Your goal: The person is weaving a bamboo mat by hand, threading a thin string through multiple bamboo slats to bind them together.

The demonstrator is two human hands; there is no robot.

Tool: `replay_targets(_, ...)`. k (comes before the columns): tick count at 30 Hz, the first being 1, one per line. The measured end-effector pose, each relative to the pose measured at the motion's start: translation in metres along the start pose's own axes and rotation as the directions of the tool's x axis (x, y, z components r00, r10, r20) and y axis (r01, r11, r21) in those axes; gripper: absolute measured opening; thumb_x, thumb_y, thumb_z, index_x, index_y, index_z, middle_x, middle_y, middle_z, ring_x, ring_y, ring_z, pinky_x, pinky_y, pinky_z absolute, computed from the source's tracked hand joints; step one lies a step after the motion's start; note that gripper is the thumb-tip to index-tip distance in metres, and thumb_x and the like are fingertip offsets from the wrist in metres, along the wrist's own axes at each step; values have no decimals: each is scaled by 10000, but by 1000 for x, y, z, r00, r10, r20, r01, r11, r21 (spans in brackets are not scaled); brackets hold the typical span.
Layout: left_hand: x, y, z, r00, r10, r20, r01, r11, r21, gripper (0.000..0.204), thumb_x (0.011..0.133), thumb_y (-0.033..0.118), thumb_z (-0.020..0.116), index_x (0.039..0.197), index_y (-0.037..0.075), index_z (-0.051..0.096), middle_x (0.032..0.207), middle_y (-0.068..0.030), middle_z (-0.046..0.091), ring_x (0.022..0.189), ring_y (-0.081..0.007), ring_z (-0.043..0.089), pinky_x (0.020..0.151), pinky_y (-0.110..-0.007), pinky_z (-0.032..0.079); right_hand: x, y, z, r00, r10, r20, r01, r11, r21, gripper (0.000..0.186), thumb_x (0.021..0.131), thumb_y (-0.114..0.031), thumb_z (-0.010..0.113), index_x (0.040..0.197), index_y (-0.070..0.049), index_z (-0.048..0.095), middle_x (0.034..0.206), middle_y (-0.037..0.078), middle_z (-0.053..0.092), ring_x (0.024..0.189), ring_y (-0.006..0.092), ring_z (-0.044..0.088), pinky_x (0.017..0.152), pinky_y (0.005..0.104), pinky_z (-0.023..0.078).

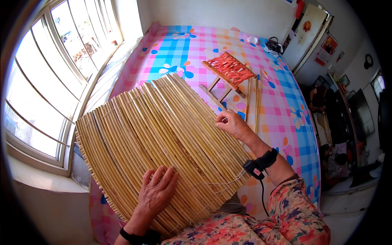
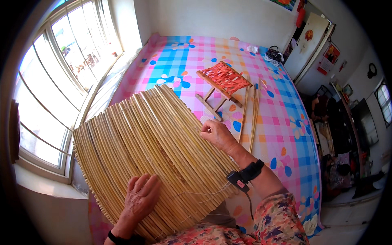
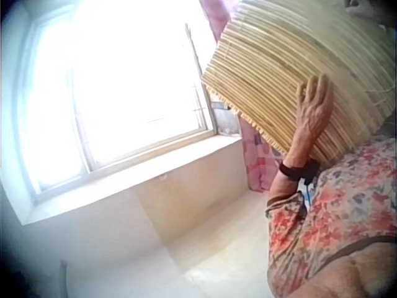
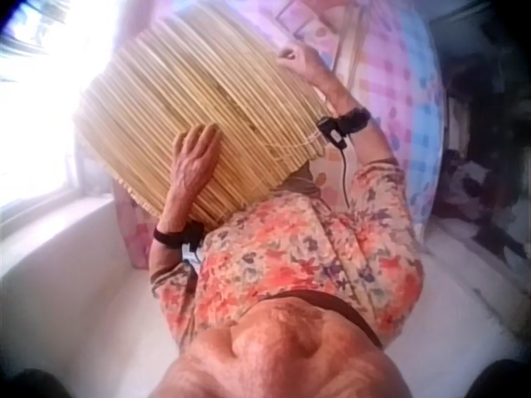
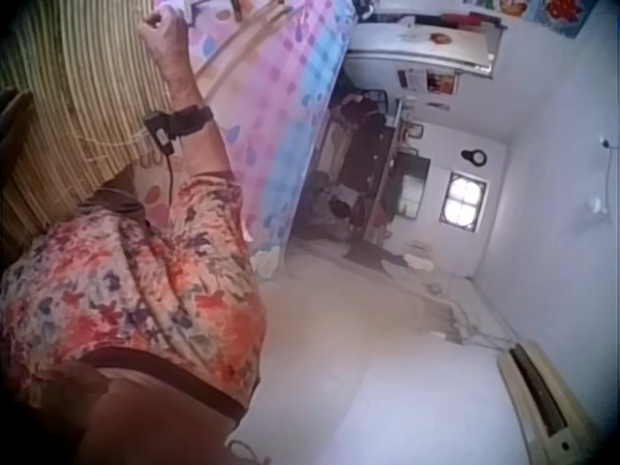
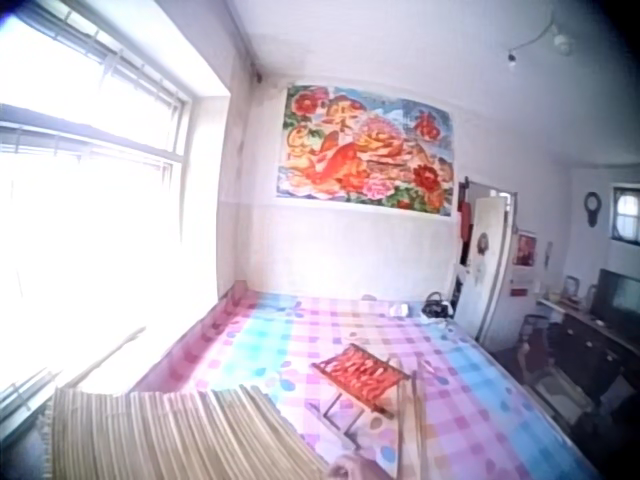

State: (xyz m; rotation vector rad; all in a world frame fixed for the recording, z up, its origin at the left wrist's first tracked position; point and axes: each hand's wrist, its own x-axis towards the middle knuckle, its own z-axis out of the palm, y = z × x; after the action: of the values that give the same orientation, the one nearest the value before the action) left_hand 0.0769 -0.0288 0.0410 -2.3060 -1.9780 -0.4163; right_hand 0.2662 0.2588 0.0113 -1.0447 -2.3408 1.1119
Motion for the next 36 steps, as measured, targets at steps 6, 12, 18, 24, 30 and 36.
replay_targets(6, -1, 0, -1, 1000, -1, 11, 1, 1000, 8, 371, 779, 142, 649, 1142, 73, 608, 1242, -62, 544, 1173, -257, 495, 982, -448, 364, 3, 4, 6, 999, -36, -34, 34, 997, -73, 191, 784, -152, 707, 853, -5, 608, 861, 100, 565, 769, 196, 614, 713, 303, 506)
replay_targets(12, 0, 0, 0, 1000, -1, 9, 1, 1000, 1, 378, 785, 139, 640, 1155, 69, 603, 1248, -63, 540, 1183, -258, 487, 988, -446, 360, 2, -3, 8, 997, -54, -62, 42, 982, -183, 189, 767, -151, 703, 836, -18, 587, 858, 122, 556, 795, 260, 580, 730, 346, 472)
replay_targets(18, 0, 1, -1, 1000, -4, 18, 4, 1000, -4, 376, 787, 135, 636, 1155, 63, 603, 1250, -68, 539, 1184, -260, 484, 988, -447, 360, -3, -20, 11, 990, -124, -64, 107, 967, -230, 162, 761, -174, 687, 821, -59, 590, 910, 132, 553, 871, 326, 580, 750, 412, 474)
replay_targets(24, 0, 0, 0, 1000, 4, 15, -4, 1000, -5, 371, 792, 133, 630, 1154, 55, 603, 1246, -78, 542, 1179, -269, 485, 986, -447, 362, -3, -20, 13, 995, -93, -45, 80, 969, -235, 173, 761, -186, 696, 836, -69, 592, 908, 131, 545, 875, 324, 576, 758, 418, 472)
replay_targets(30, -1, 0, 1, 1000, 8, 6, -8, 1000, -3, 372, 791, 124, 626, 1155, 50, 603, 1245, -79, 543, 1179, -266, 486, 985, -448, 364, -3, -25, 19, 988, -127, -89, 85, 924, -373, 176, 758, -183, 693, 870, -88, 596, 943, 119, 551, 926, 330, 569, 797, 432, 469)
replay_targets(36, 2, -1, 2, 998, 42, -51, -41, 999, 14, 326, 746, 124, 626, 1059, 32, 625, 1199, -93, 560, 1136, -272, 505, 953, -435, 374, -2, -28, 19, 994, -86, -62, 61, 939, -337, 223, 744, -187, 711, 904, -95, 586, 962, 117, 549, 987, 321, 546, 826, 427, 457)
